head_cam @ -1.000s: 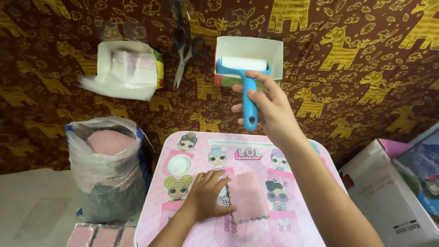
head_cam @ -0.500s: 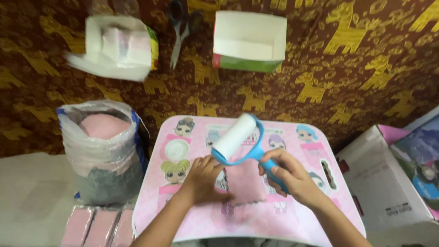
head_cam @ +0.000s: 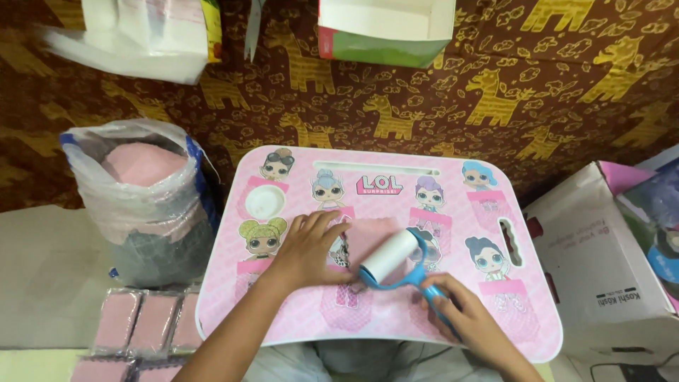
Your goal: The person takes small pink fabric squares from a plastic bag, places them on a pink tray, and uses a blue-handled roller to flatten each piece. They then fold the fabric and wrap it in clear plastic packaging.
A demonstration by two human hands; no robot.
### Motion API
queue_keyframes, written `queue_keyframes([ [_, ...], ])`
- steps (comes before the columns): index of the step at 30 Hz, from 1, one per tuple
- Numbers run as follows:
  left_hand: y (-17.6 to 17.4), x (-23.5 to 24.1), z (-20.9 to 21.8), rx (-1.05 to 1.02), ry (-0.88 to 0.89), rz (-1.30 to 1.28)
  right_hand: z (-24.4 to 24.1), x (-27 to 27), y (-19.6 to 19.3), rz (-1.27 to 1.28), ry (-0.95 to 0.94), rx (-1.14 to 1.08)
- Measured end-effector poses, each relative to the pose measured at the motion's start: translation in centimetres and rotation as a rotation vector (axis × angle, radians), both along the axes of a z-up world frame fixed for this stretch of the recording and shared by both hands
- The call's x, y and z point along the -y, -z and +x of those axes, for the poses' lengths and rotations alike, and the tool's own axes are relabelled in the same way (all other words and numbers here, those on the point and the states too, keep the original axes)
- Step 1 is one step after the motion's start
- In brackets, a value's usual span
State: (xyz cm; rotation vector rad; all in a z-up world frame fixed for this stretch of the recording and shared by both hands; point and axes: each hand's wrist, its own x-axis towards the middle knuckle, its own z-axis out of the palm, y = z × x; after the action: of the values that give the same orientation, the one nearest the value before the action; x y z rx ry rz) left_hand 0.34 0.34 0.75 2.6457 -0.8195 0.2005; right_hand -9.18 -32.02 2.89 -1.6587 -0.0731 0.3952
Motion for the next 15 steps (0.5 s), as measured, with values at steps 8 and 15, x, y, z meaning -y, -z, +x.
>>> queue_keyframes([
  [8, 0.1, -0.2, -0.1, 0.007, 0.010, 0.015, -6.3, -1.2, 4.0, 0.006, 0.372, -0.147],
  [15, 0.6, -0.3, -0.2, 0.130, 0.017, -0.027, -2.4, -6.7, 0.4, -0.018, 0.362, -0.024],
])
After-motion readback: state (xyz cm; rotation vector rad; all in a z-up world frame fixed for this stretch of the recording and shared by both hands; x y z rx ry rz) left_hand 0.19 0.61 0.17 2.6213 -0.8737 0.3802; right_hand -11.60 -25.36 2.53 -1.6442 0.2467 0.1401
